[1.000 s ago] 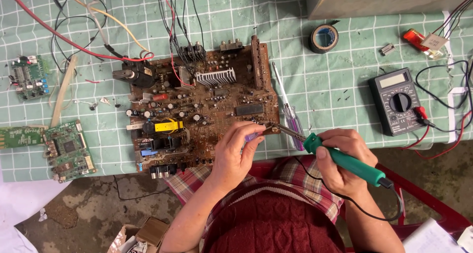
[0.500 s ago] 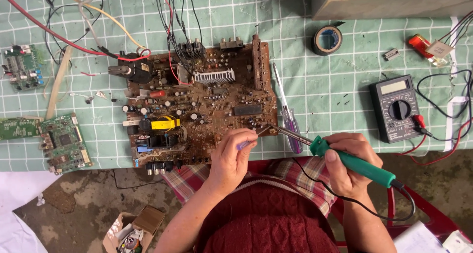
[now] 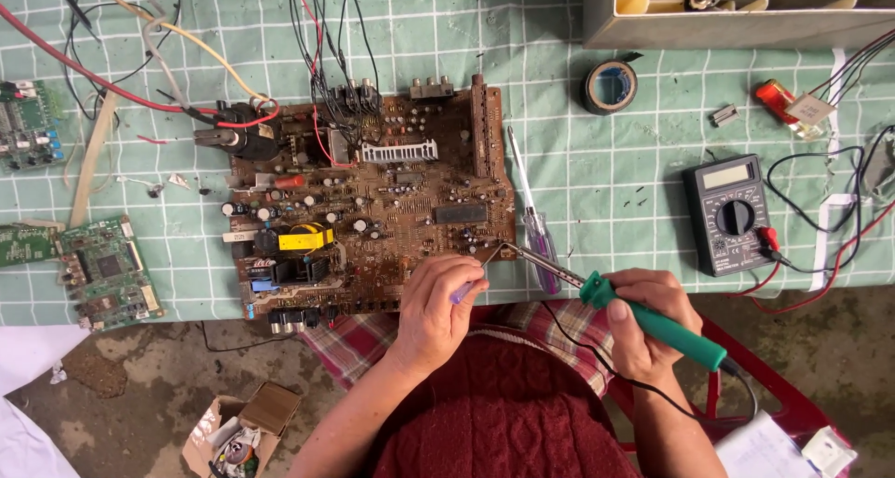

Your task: A person is using a soldering iron to repair or re-solder connections on a large circuit board on a table.

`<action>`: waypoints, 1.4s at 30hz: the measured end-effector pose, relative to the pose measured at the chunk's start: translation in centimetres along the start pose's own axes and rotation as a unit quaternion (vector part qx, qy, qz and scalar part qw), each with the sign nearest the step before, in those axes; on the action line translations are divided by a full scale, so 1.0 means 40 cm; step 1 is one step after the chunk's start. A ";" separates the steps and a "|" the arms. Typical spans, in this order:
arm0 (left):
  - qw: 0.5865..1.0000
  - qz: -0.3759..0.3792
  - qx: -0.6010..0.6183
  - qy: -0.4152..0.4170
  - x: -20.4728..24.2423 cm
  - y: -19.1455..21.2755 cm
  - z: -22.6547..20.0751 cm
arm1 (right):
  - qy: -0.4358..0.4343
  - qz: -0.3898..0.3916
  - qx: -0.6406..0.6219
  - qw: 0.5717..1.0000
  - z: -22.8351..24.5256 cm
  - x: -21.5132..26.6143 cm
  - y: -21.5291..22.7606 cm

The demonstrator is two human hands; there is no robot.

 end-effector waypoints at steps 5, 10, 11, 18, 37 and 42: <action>1.000 -0.011 -0.003 -0.001 0.043 -0.005 0.020 | 0.008 -0.019 -0.008 1.000 -0.030 0.036 0.020; 1.000 -0.023 0.000 -0.012 0.059 -0.002 0.019 | 0.009 -0.005 -0.004 1.000 0.004 0.031 -0.012; 1.000 0.004 -0.010 -0.002 0.060 -0.001 0.018 | -0.012 -0.024 0.018 0.999 0.013 0.037 -0.010; 0.999 0.018 0.021 0.027 0.067 -0.004 0.029 | -0.034 -0.069 0.027 0.997 -0.010 0.076 0.005; 0.988 0.145 -0.001 0.062 -0.131 -0.015 0.034 | -0.001 -0.025 -0.042 0.999 -0.049 0.019 0.033; 0.989 0.135 -0.007 0.060 -0.129 -0.022 0.035 | -0.001 -0.027 -0.054 0.998 -0.050 0.029 0.021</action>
Point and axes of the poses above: each hand's wrist, its own x-axis away from the middle knuckle, its own y-axis out of the back of the hand, z = x × y, the point moved 5 cm from there along -x, towards the middle knuckle, and after that the axes turned 6 degrees about -y, right-handed, at the moved point
